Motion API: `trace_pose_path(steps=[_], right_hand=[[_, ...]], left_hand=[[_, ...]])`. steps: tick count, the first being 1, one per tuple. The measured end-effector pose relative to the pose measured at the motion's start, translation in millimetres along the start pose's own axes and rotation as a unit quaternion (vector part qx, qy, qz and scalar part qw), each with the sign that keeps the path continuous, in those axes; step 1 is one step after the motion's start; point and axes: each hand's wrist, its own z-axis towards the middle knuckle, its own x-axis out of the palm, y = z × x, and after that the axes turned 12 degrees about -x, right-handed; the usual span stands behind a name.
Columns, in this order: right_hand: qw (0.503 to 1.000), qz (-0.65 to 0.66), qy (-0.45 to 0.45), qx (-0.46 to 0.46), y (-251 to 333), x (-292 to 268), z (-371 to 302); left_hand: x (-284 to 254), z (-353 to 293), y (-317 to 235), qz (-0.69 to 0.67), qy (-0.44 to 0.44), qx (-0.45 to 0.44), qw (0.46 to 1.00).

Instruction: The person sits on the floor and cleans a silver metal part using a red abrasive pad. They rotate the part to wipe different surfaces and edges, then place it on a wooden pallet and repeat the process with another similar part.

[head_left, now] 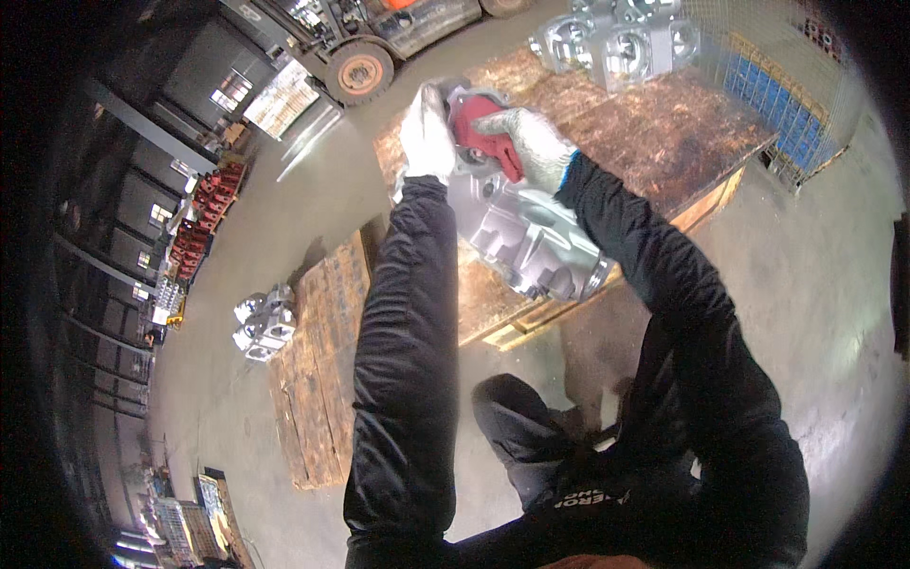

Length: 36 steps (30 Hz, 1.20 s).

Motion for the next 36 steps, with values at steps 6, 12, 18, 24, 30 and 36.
trace_pose_path(steps=[6, 12, 18, 24, 30, 36], right_hand=[[0.69, -0.623, 0.358, -0.09, 58.6, -55.1, 13.8], [0.665, -0.668, 0.332, 0.023, 48.3, -62.7, 13.1], [0.683, -0.643, 0.345, 0.011, 84.5, -120.7, -40.5], [0.854, -0.481, 0.194, 0.031, 105.9, -172.8, -146.6], [0.926, -0.324, 0.091, 0.171, 33.7, -219.2, -135.8], [0.934, -0.271, 0.136, 0.189, 14.0, -180.5, -172.3]], left_hand=[[-2.0, -8.4, -10.4, 0.032, 0.013, 0.063, 0.997], [10.1, -13.7, -26.2, 0.091, 0.021, 0.091, 0.992], [15.7, -11.5, -22.2, 0.035, 0.03, 0.045, 0.998], [1.0, -6.3, -29.8, 0.233, 0.026, 0.116, 0.965], [36.9, -11.3, -50.6, 0.425, -0.092, -0.02, 0.9], [21.3, -18.7, -60.7, 0.333, -0.127, -0.066, 0.932]])
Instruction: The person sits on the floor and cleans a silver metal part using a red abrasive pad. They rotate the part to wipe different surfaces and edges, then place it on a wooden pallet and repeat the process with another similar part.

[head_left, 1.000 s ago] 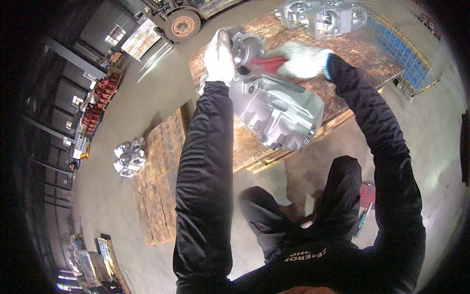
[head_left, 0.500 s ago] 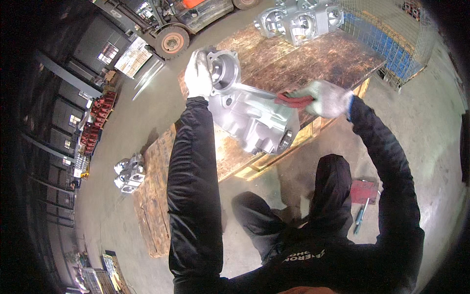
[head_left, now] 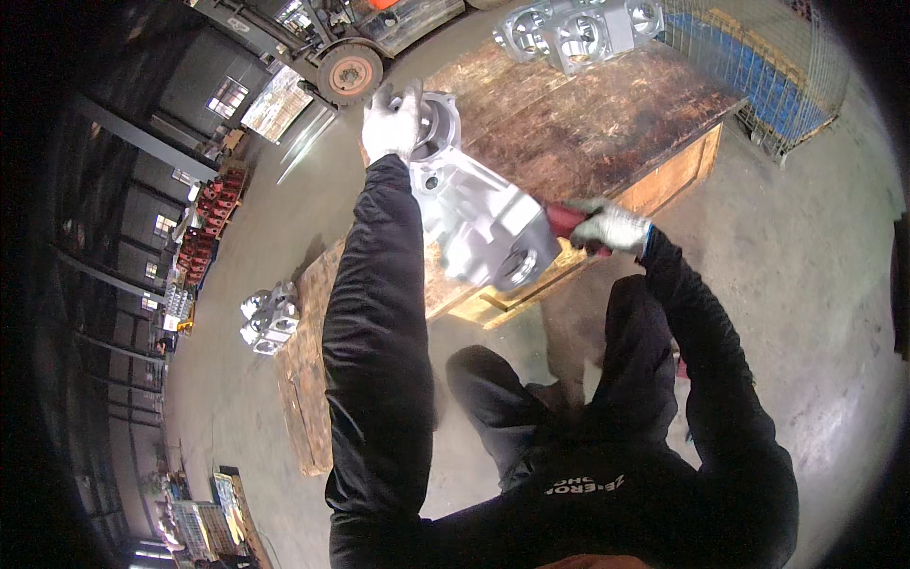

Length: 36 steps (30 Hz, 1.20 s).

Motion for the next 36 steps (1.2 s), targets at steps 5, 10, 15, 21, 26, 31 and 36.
trace_pose_path(steps=[5, 10, 15, 21, 26, 31, 36], right_hand=[[0.995, 0.017, 0.043, -0.089, -25.0, 82.0, -39.8], [0.981, -0.036, 0.003, -0.188, -10.9, 186.6, -26.5], [0.912, -0.251, -0.154, -0.286, -25.6, 257.1, 30.5], [0.724, -0.557, -0.017, -0.407, -51.8, 188.7, 89.5], [0.654, -0.676, 0.033, -0.338, -51.2, 130.4, 102.9], [0.751, -0.613, 0.082, -0.231, -57.4, 171.9, 93.6], [0.952, -0.249, 0.076, -0.163, -30.9, 216.9, 92.9]], left_hand=[[-6.7, -47.4, -27.6, -0.281, 0.21, -0.098, 0.931], [-9.9, -31.4, -6.0, -0.298, 0.258, 0.035, 0.918], [-17.7, -18.9, 2.5, -0.278, 0.288, 0.048, 0.915], [-45.6, -20.0, 35.8, -0.192, 0.199, 0.086, 0.957], [-60.1, -104.7, 96.9, 0.101, 0.072, 0.086, 0.989], [-74.6, -152.7, 169.0, 0.06, 0.101, 0.035, 0.992], [-56.1, -151.1, 172.0, 0.031, 0.037, -0.051, 0.998]])
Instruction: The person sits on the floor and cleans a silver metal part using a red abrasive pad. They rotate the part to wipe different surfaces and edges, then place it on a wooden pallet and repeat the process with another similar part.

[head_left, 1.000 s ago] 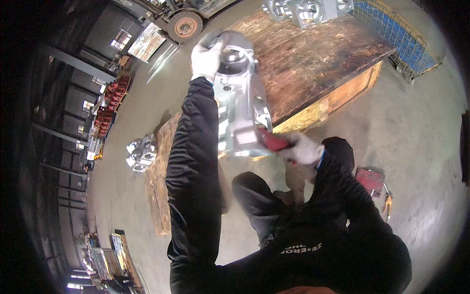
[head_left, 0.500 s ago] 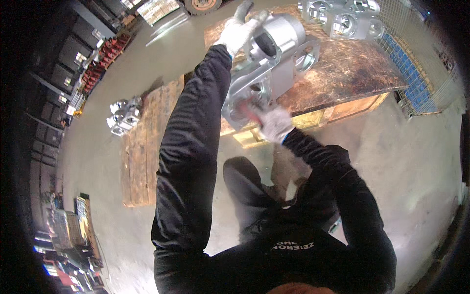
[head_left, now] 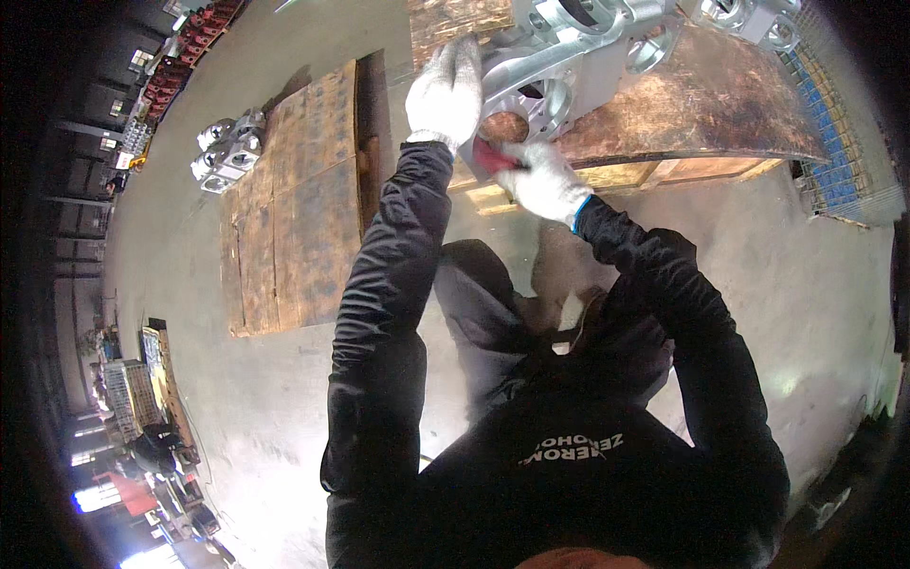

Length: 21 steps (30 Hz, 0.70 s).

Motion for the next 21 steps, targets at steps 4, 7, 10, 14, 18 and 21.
trace_pose_path(steps=[4, 7, 10, 14, 18, 21], right_hand=[[0.824, 0.516, -0.202, 0.119, 19.0, -2.5, 1.1], [0.975, 0.193, -0.033, 0.102, -17.6, 11.1, -5.6], [0.947, -0.295, 0.122, -0.03, -31.1, -31.5, -5.3], [0.955, -0.284, 0.047, -0.076, -30.7, -25.2, -13.1], [1.0, 0.001, -0.023, -0.005, -3.2, 5.0, 5.9], [0.819, 0.526, -0.2, 0.115, 8.6, -3.7, 7.0]], left_hand=[[1.0, 3.5, 2.3, -0.07, 0.008, -0.01, 0.997], [14.2, 10.6, 15.4, -0.172, 0.017, -0.04, 0.984], [-1.8, 8.6, 28.1, -0.027, -0.004, 0.109, 0.994], [-3.9, -8.9, -15.7, -0.232, 0.063, -0.01, 0.971], [-4.6, -0.3, -6.9, -0.185, 0.066, -0.003, 0.98], [-15.9, -6.2, -16.4, -0.097, 0.094, 0.012, 0.991]])
